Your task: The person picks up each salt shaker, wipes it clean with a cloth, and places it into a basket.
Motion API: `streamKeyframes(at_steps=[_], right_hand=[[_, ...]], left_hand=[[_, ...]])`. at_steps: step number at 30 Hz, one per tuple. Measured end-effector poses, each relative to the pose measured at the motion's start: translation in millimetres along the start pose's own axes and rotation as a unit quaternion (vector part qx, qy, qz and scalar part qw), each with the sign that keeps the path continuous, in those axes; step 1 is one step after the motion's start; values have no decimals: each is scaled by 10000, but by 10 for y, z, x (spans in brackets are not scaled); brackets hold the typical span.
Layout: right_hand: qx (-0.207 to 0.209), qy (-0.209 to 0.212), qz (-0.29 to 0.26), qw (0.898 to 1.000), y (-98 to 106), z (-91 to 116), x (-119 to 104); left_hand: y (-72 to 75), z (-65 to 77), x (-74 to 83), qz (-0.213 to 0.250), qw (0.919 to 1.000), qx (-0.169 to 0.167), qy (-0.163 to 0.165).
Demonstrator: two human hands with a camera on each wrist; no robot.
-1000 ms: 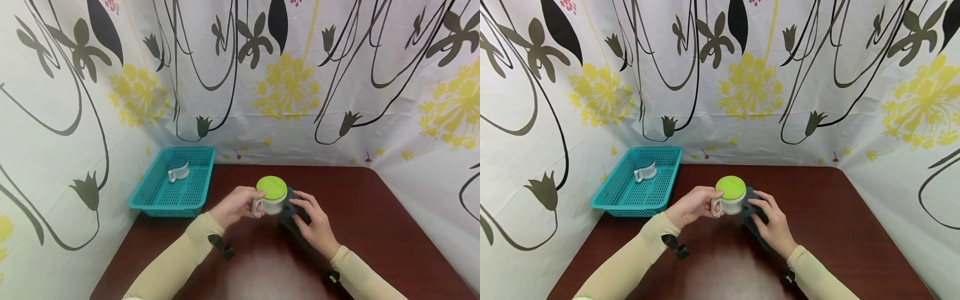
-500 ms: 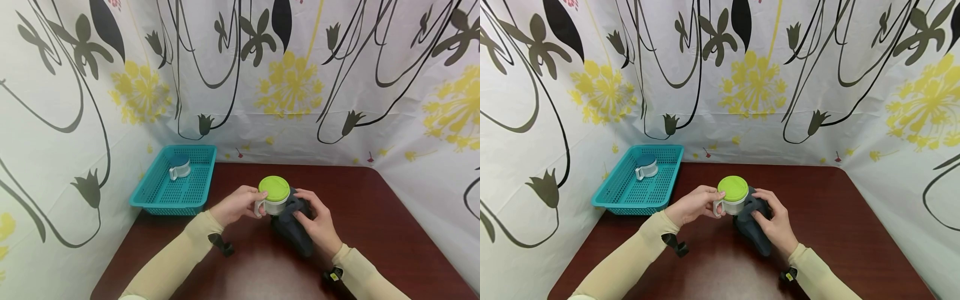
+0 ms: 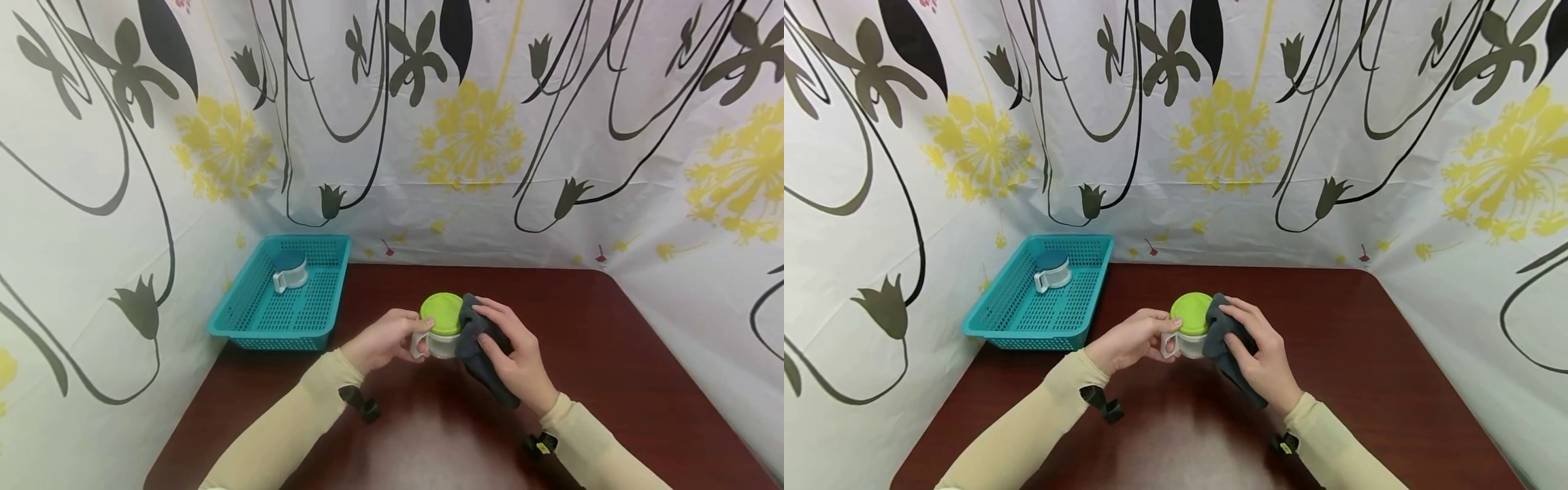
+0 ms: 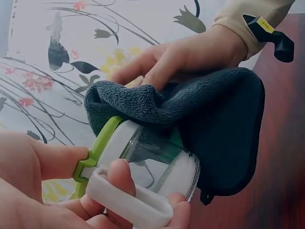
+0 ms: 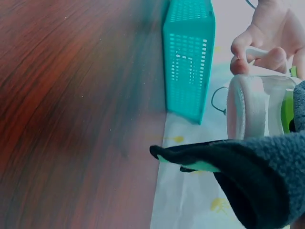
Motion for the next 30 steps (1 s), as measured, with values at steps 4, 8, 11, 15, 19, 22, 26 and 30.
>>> streamKeyframes(at_steps=[4, 8, 11, 15, 19, 22, 26, 30], right_hand=[[-12, -38, 129, 9999, 3, 1, 33], [-85, -169, 190, 9996, 33, 49, 205], [-200, -333, 231, 9990, 70, 83, 387], [-321, -838, 106, 9959, 114, 97, 599], [-345, -1740, -544, 9826, 106, 166, 798], [-312, -2272, -1177, 9662, 65, 246, 908], [-185, -2454, -1687, 9544, 41, 303, 960], [18, -2413, -1779, 9540, 58, 320, 951]], left_hand=[[12, 1, 1, 149, 9998, -1, -117], [6, 14, -20, 236, 9996, -55, -142], [0, 27, -29, 307, 9994, -101, -154], [13, 44, 18, 331, 9990, -91, -296], [39, 59, 94, 332, 9985, -70, -423], [44, 62, 115, 369, 9984, -80, -428], [46, 51, 84, 296, 9989, -18, -368], [74, 38, 30, 188, 9992, 205, -280]])
Point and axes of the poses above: each hand's wrist, its own z-axis away from the middle knuckle, its own y-axis out of the back of the hand, x = y × z, the point moved 9 cm from there along -z, towards the middle knuckle, and after that the axes turned 13 degrees about -z, right-handed, at the moved point
